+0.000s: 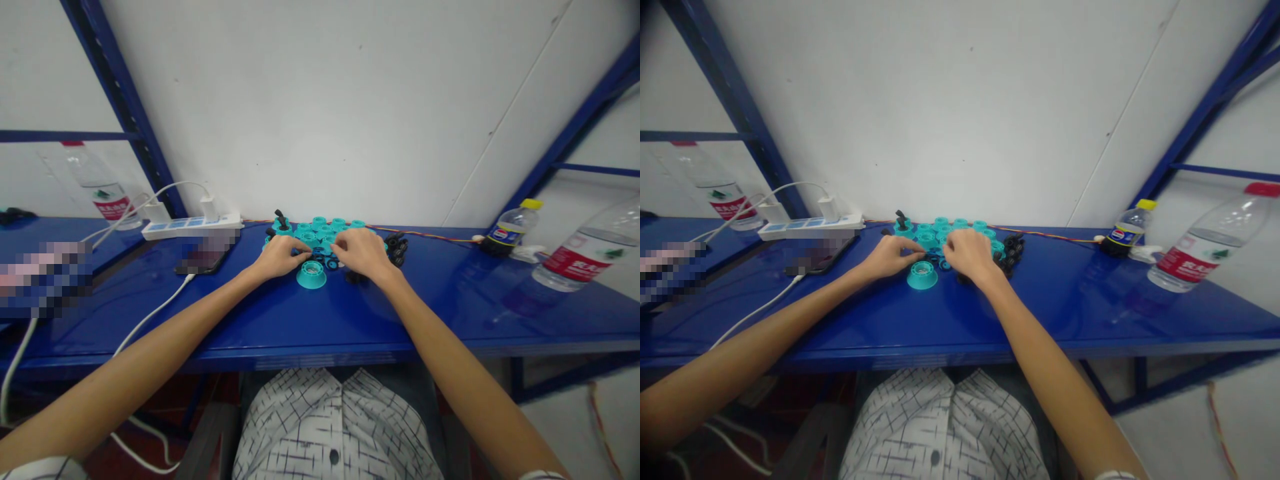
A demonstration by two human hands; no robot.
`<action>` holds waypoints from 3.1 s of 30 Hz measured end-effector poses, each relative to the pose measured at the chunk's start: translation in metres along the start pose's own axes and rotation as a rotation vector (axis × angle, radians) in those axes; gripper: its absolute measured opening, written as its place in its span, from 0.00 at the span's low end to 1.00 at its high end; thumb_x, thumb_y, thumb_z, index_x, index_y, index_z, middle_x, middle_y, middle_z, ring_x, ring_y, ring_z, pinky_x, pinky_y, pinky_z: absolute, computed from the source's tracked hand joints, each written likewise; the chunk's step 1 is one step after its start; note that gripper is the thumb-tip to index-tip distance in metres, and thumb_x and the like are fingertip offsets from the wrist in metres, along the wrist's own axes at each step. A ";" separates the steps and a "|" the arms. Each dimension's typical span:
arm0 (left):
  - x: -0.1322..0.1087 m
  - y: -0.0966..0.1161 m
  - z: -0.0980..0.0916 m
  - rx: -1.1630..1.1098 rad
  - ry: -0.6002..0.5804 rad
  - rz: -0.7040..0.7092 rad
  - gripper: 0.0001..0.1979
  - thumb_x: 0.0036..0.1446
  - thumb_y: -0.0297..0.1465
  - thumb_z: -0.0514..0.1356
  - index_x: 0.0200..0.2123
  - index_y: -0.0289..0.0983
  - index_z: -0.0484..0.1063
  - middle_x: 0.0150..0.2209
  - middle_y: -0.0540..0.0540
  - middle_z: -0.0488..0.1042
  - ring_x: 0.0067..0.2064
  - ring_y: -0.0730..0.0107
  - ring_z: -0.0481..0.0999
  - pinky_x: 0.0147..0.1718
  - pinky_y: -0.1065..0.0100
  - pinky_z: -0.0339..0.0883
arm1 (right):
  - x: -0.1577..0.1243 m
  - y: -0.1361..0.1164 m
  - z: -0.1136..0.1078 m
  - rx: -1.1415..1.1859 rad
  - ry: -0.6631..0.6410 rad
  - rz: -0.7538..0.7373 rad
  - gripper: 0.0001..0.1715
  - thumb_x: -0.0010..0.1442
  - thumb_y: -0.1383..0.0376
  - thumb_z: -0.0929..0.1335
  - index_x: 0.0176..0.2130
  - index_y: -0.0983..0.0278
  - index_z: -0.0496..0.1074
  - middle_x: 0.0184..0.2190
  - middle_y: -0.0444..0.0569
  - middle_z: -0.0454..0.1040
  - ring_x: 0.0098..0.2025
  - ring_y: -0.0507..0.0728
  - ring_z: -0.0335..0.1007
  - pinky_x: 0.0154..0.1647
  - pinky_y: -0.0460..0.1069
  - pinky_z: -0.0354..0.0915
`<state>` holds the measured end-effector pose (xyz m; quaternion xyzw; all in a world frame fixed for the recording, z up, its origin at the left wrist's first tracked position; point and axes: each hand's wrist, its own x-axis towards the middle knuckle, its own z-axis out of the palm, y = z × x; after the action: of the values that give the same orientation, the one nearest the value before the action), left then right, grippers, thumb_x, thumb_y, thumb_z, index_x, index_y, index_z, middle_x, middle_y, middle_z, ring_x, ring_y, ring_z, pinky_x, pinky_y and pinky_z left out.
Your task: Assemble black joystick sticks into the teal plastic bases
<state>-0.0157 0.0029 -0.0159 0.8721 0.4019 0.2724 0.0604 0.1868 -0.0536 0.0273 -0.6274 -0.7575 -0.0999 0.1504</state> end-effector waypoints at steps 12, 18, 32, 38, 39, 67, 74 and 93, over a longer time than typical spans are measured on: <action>0.002 0.005 -0.009 -0.087 0.138 -0.056 0.12 0.59 0.34 0.60 0.36 0.36 0.83 0.34 0.45 0.83 0.31 0.67 0.79 0.33 0.69 0.69 | 0.000 -0.001 -0.001 0.058 0.010 -0.012 0.17 0.63 0.59 0.63 0.34 0.62 0.80 0.35 0.52 0.80 0.37 0.59 0.73 0.35 0.49 0.60; 0.003 0.007 -0.010 -0.163 0.148 -0.012 0.13 0.59 0.35 0.60 0.38 0.35 0.83 0.35 0.45 0.83 0.31 0.68 0.78 0.33 0.71 0.69 | 0.002 -0.004 0.009 0.174 0.042 -0.118 0.16 0.65 0.59 0.63 0.43 0.60 0.78 0.40 0.49 0.80 0.42 0.58 0.73 0.36 0.48 0.59; 0.000 0.013 -0.011 -0.182 0.111 0.071 0.14 0.61 0.35 0.57 0.38 0.35 0.81 0.28 0.46 0.81 0.28 0.69 0.79 0.28 0.74 0.68 | 0.007 -0.008 0.020 0.297 0.100 -0.189 0.13 0.64 0.65 0.64 0.41 0.62 0.77 0.40 0.50 0.79 0.41 0.57 0.72 0.38 0.48 0.59; 0.000 0.021 -0.017 -0.187 0.164 0.074 0.13 0.58 0.36 0.61 0.38 0.35 0.81 0.33 0.45 0.83 0.32 0.67 0.81 0.31 0.73 0.71 | 0.011 -0.006 0.025 0.527 0.180 -0.171 0.09 0.61 0.67 0.65 0.36 0.64 0.76 0.35 0.47 0.79 0.37 0.54 0.74 0.40 0.47 0.63; 0.001 0.021 -0.018 -0.192 0.179 0.063 0.12 0.57 0.36 0.62 0.38 0.34 0.81 0.34 0.44 0.83 0.33 0.67 0.81 0.32 0.72 0.71 | 0.012 -0.005 0.026 0.549 0.195 -0.164 0.09 0.61 0.67 0.65 0.35 0.64 0.75 0.35 0.47 0.79 0.36 0.54 0.74 0.40 0.47 0.63; -0.003 0.009 -0.026 0.244 0.181 -0.113 0.12 0.56 0.33 0.59 0.39 0.42 0.83 0.34 0.46 0.83 0.34 0.62 0.80 0.30 0.68 0.64 | 0.008 -0.007 0.030 0.601 -0.039 -0.273 0.06 0.55 0.67 0.71 0.32 0.64 0.80 0.31 0.46 0.81 0.32 0.51 0.72 0.36 0.46 0.63; -0.004 0.013 -0.029 0.243 0.118 -0.110 0.13 0.56 0.33 0.58 0.39 0.42 0.82 0.34 0.47 0.83 0.36 0.64 0.80 0.30 0.70 0.62 | 0.008 -0.007 0.024 0.573 -0.018 -0.260 0.05 0.54 0.68 0.71 0.32 0.63 0.80 0.33 0.47 0.80 0.31 0.51 0.71 0.35 0.46 0.62; -0.004 0.015 -0.028 0.250 0.082 -0.101 0.13 0.56 0.33 0.58 0.39 0.41 0.82 0.34 0.46 0.82 0.36 0.63 0.80 0.31 0.70 0.63 | 0.009 -0.008 0.033 0.619 -0.167 -0.251 0.10 0.54 0.67 0.72 0.39 0.63 0.79 0.34 0.47 0.79 0.35 0.53 0.72 0.35 0.46 0.62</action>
<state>-0.0223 -0.0130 0.0108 0.8398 0.4780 0.2522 -0.0514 0.1739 -0.0360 -0.0002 -0.4598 -0.8329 0.1689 0.2575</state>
